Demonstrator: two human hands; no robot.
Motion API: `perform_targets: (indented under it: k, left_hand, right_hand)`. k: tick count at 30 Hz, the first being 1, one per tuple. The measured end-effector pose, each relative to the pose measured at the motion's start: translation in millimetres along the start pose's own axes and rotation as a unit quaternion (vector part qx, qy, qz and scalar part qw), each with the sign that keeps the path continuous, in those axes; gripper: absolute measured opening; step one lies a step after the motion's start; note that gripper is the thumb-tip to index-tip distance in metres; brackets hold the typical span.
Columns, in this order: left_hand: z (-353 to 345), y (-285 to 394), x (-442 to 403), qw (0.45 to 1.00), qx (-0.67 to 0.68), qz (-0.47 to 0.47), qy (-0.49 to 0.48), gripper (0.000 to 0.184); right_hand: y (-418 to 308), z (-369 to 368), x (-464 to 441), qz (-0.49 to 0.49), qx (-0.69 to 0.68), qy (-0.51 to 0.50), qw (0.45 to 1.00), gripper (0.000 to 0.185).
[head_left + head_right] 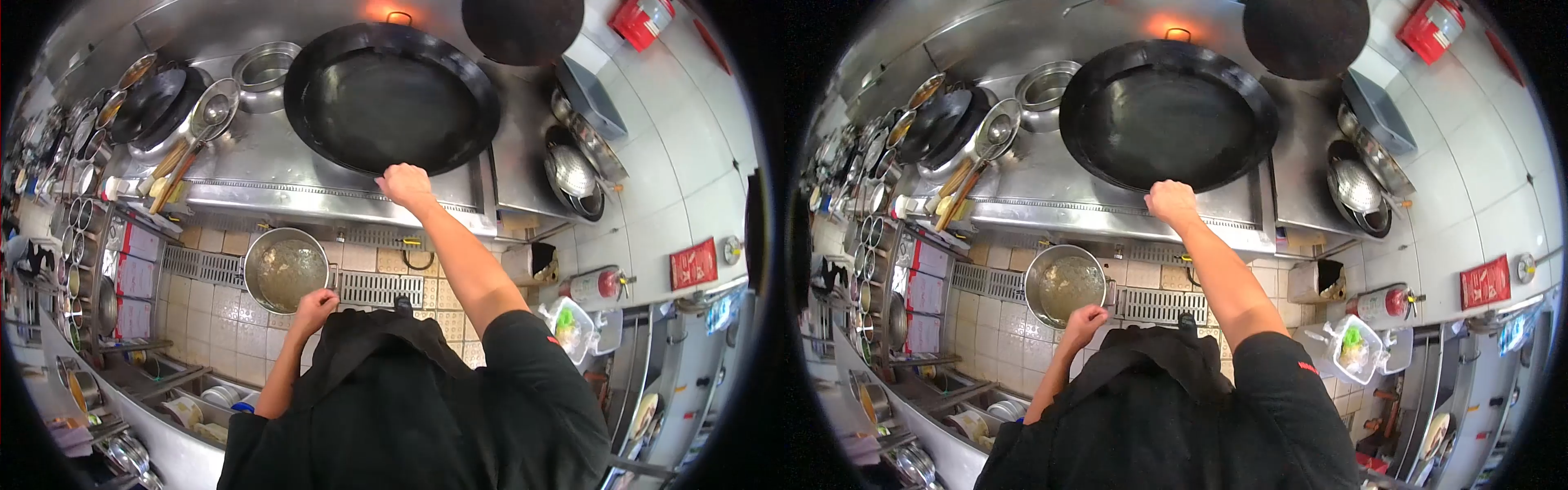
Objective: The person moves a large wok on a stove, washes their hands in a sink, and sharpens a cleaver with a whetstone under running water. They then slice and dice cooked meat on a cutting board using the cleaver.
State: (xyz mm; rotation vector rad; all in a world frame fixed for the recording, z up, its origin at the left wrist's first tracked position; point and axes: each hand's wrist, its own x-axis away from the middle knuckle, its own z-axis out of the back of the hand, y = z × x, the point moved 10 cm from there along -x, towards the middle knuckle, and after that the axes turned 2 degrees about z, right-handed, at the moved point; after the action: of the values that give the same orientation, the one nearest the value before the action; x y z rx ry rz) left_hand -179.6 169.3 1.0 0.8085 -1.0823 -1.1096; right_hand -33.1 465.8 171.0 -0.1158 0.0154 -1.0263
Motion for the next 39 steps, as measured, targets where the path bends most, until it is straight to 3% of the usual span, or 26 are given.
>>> perform_targets:
  k: [8,15,18,25,29,33,39]
  left_hand:
    - [-3,-24,16,0.999,-0.024,0.035,-0.01,0.017]
    - [-10,-20,17,1.0,-0.003,-0.015,-0.023,0.019]
    - [-9,-52,22,0.998,0.002,0.046,-0.041,0.019]
    - [15,-71,17,0.999,-0.029,0.037,-0.005,0.017]
    - [30,-43,22,0.999,-0.05,0.009,0.008,0.017]
    - [38,-59,37,0.999,0.002,0.04,0.02,0.018]
    - [38,-113,64,0.994,0.036,0.107,0.009,0.017]
  right_hand:
    - [-1,0,1,-0.015,0.001,-0.002,1.0,0.034]
    - [-12,-6,14,-0.042,-0.012,0.019,0.999,0.031]
    - [-19,13,8,-0.034,-0.002,0.033,0.999,0.031]
    - [-16,27,14,0.007,-0.035,0.075,0.997,0.042]
    - [26,29,15,-0.032,-0.182,0.019,0.983,0.06]
    - [21,27,21,-0.038,-0.167,0.118,0.978,0.062]
    - [9,16,27,-0.048,-0.136,0.077,0.986,0.057]
